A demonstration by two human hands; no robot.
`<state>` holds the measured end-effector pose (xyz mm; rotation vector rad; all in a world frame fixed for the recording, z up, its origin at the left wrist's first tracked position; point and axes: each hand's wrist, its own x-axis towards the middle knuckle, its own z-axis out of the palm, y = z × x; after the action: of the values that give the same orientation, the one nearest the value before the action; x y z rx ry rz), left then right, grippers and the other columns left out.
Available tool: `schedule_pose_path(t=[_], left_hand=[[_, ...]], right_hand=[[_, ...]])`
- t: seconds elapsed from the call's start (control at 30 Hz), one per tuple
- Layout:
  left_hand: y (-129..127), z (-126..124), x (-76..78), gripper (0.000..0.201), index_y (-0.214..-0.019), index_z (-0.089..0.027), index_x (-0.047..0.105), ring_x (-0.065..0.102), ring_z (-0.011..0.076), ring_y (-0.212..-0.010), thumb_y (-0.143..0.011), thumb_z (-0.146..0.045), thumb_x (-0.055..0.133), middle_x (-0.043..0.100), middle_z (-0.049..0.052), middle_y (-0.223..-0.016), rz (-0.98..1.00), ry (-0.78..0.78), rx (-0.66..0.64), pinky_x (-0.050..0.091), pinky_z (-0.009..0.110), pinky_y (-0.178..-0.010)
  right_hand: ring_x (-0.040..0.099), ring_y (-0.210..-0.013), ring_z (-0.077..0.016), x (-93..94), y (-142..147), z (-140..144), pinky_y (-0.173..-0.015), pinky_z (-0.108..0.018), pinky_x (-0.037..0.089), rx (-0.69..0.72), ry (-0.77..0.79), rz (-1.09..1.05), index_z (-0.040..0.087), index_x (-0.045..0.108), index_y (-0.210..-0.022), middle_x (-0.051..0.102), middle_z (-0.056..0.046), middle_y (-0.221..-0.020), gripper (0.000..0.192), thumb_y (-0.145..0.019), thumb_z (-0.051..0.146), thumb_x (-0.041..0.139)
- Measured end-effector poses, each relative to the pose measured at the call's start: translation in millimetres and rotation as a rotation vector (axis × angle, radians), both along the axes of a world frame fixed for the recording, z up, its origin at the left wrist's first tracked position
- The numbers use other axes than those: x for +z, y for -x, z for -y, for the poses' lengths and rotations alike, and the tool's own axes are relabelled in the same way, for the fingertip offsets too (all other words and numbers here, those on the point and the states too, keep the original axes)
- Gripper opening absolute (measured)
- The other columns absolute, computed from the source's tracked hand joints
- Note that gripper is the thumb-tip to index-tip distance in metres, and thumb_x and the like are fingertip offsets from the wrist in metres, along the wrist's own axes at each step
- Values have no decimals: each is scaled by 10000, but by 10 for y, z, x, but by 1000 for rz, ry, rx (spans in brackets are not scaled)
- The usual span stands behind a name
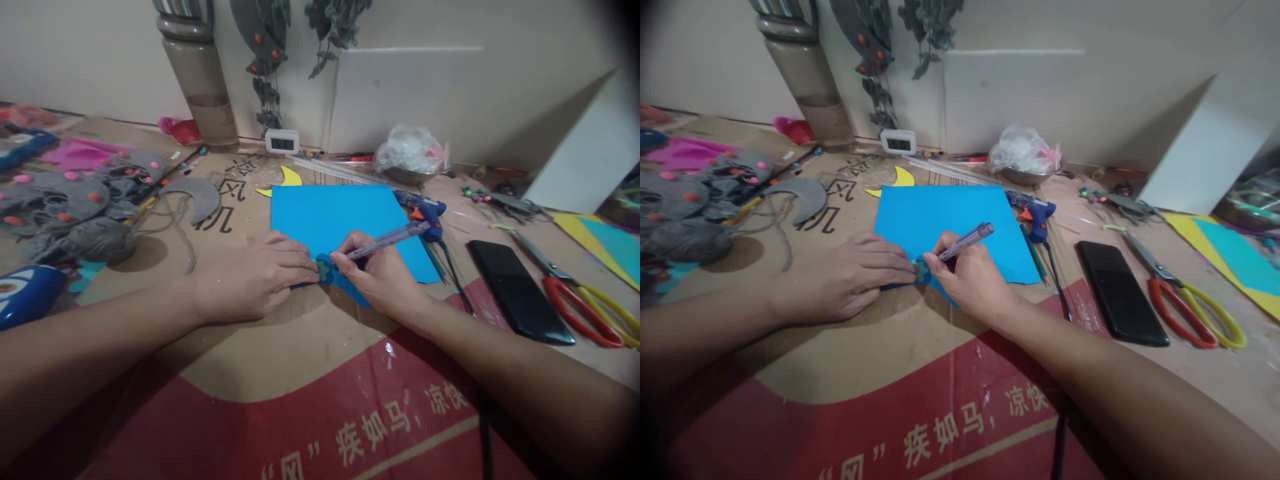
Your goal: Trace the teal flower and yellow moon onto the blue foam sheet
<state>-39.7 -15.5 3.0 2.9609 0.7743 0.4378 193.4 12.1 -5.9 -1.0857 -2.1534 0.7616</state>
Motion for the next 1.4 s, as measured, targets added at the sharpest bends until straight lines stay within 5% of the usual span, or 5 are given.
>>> schedule_pose_path(t=[0.37,1.4], left_hand=[[-24,11,-1,324,-1167,-154,655,637,213,-937,-925,-104,445,712,73,-1146,10,-70,6,477,351,-799],[-9,8,-33,381,-1169,-188,666,669,173,-1042,-894,-73,429,696,37,-1212,53,19,34,526,285,-857]], right_hand=[[511,-683,-156,5,18,2,-614,-298,343,1,12,30,203,530,-755,560,-2,-699,272,-923,416,550],[508,-655,-143,12,29,6,-605,-283,348,16,-22,32,197,530,-743,554,5,-679,305,-926,438,561]])
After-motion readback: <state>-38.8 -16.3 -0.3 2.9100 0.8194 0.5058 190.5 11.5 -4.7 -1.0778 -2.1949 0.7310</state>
